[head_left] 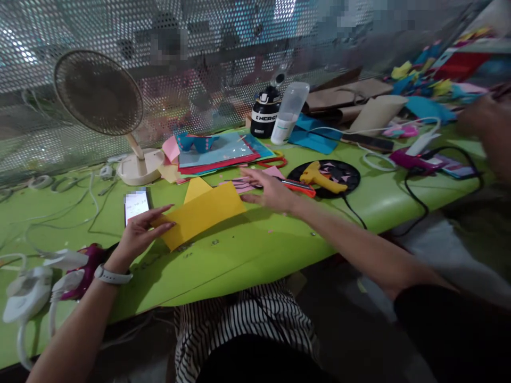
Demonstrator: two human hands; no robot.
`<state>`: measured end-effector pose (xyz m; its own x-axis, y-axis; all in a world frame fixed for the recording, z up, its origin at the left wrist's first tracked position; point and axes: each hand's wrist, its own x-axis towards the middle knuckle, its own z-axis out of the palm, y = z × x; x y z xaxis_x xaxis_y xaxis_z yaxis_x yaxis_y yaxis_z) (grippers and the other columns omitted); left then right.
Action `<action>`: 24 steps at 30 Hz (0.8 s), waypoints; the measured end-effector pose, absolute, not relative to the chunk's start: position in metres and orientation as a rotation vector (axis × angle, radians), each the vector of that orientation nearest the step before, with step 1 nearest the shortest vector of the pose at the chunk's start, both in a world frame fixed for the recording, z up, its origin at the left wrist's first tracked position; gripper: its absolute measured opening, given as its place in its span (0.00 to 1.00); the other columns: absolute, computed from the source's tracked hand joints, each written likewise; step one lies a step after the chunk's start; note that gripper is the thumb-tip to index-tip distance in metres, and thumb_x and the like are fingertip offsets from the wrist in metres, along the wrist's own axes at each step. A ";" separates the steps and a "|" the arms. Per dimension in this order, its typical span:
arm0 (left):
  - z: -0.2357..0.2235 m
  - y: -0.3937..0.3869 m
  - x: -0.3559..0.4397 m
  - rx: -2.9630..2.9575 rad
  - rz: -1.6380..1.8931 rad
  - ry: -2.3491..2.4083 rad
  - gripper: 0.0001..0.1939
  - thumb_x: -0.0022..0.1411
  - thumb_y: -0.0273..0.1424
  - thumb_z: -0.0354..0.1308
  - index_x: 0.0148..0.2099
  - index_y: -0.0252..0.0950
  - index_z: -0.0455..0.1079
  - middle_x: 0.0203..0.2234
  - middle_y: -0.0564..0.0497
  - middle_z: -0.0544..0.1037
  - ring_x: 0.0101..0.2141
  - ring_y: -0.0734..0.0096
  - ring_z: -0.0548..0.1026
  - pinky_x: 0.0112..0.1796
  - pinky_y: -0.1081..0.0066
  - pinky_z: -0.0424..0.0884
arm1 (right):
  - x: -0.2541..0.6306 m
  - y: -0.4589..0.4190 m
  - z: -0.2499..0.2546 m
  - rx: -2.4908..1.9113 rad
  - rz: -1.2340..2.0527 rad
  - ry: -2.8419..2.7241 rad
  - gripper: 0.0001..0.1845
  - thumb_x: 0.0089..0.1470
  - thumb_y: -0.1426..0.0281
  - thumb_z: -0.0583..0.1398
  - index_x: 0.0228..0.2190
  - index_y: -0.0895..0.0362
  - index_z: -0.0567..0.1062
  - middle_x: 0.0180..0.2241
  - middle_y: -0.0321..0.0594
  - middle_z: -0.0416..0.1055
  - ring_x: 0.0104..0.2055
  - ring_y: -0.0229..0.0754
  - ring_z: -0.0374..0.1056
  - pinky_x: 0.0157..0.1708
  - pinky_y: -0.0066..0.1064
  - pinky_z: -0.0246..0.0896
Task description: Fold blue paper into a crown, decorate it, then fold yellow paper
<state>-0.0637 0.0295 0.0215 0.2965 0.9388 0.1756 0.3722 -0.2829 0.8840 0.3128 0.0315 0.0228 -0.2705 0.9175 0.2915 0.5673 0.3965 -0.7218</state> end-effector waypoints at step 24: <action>0.027 0.028 -0.043 1.285 0.967 1.249 0.26 0.48 0.42 0.72 0.48 0.37 0.75 0.29 0.52 0.80 0.30 0.71 0.79 0.31 0.75 0.77 | 0.278 0.044 0.012 -1.109 1.461 -1.338 0.05 0.47 0.72 0.67 0.31 0.58 0.78 0.30 0.37 0.78 0.30 0.35 0.72 0.31 0.25 0.68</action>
